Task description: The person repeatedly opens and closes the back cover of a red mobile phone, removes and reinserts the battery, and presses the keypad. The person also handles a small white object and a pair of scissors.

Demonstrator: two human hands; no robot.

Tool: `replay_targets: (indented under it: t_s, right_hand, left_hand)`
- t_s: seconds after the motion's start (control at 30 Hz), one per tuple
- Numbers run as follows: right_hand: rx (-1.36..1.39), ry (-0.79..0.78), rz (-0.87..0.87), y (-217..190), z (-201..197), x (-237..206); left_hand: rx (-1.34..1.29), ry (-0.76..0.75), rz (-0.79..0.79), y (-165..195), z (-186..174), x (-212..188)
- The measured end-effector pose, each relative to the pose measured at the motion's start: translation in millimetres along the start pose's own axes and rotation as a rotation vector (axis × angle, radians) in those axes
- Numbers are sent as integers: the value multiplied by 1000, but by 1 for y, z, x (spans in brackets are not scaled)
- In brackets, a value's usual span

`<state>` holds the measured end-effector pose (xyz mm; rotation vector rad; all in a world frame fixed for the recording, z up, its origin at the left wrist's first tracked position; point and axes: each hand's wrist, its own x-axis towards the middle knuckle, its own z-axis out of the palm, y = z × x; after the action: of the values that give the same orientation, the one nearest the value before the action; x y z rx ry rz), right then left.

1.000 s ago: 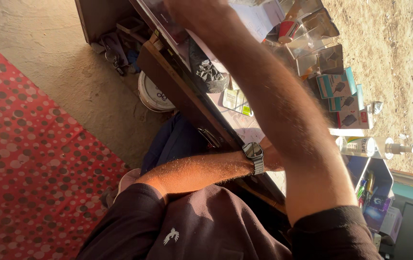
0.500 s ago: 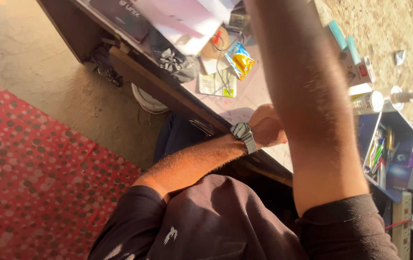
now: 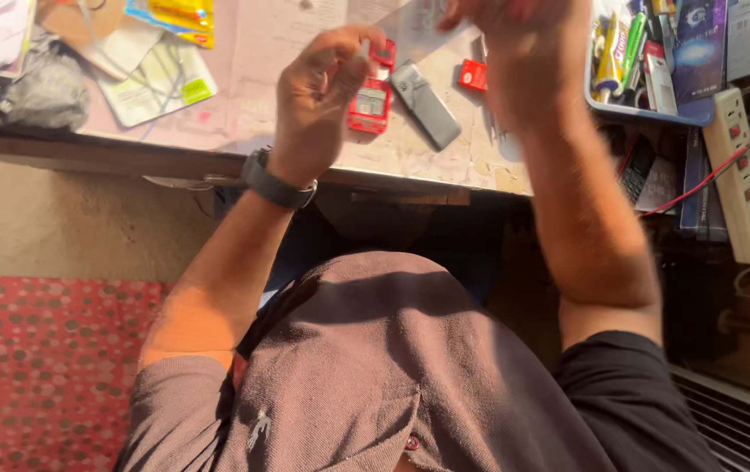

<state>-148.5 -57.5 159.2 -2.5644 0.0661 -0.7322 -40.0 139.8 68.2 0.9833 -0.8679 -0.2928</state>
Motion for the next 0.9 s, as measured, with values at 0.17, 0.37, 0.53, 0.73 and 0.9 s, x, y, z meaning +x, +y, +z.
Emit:
replay_targets:
  t_s: [0.17, 0.37, 0.53, 0.73, 0.9]
  right_hand:
    - [834, 141, 32, 13, 28, -88]
    - [1864, 134, 582, 39, -7, -129]
    - [1520, 84, 547, 47, -25, -143]
    - [903, 87, 310, 58, -36, -160]
    - [531, 55, 248, 52, -42, -158]
  left_hand:
    - [-645, -7, -125, 5, 65, 29]
    - [-772, -56, -254, -15, 135, 45]
    - [-279, -181, -194, -16, 158, 49]
    - [103, -216, -200, 1, 139, 46]
    - [103, -228, -286, 6, 127, 42]
